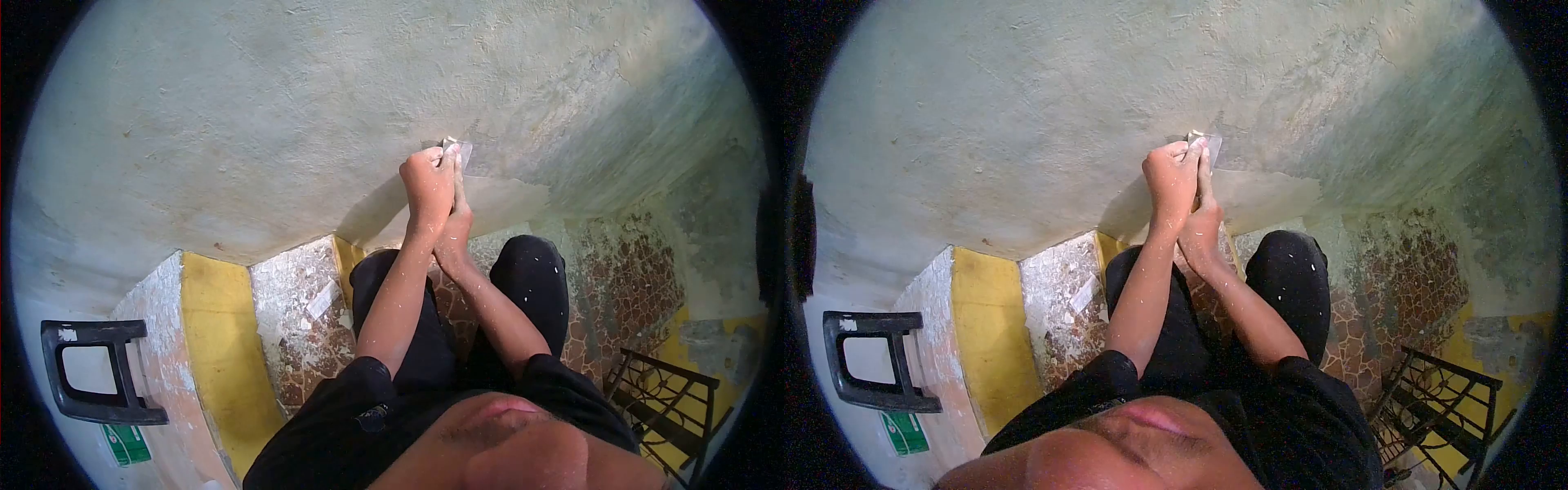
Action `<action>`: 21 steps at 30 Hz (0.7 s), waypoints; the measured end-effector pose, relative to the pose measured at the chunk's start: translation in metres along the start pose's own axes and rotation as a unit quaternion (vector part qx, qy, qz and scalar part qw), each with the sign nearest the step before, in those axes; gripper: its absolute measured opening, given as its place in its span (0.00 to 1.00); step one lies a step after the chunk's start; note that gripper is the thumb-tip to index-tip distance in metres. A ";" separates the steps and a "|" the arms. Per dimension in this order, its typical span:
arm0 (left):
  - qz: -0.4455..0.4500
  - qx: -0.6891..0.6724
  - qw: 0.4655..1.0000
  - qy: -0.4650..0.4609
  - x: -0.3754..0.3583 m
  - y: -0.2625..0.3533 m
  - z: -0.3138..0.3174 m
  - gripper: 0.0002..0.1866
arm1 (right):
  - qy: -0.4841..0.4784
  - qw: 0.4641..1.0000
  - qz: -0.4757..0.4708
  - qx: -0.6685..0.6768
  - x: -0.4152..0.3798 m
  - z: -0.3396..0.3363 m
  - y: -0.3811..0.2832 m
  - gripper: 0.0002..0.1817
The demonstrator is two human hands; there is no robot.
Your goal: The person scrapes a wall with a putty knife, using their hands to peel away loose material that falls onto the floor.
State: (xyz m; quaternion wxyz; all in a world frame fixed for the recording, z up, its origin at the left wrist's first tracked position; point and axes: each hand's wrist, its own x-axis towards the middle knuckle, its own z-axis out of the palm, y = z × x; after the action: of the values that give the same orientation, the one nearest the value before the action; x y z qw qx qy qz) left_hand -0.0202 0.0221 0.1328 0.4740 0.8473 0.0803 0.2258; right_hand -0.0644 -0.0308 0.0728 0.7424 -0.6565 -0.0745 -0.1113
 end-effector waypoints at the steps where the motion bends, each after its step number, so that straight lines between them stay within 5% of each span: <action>1: 0.000 -0.002 1.000 0.000 -0.001 0.000 0.000 0.15 | 0.000 1.000 -0.001 -0.001 -0.001 -0.001 -0.001 0.52; 21: -0.028 -0.139 0.989 0.044 -0.002 -0.005 0.019 0.18 | -0.012 0.992 -0.003 -0.128 0.011 -0.027 -0.005 0.46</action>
State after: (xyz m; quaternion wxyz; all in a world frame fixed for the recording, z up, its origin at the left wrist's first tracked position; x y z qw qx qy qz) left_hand -0.0124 0.0091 0.1197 0.5895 0.7597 0.0924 0.2586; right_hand -0.0562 -0.0591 0.0768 0.6508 -0.7473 -0.0701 -0.1145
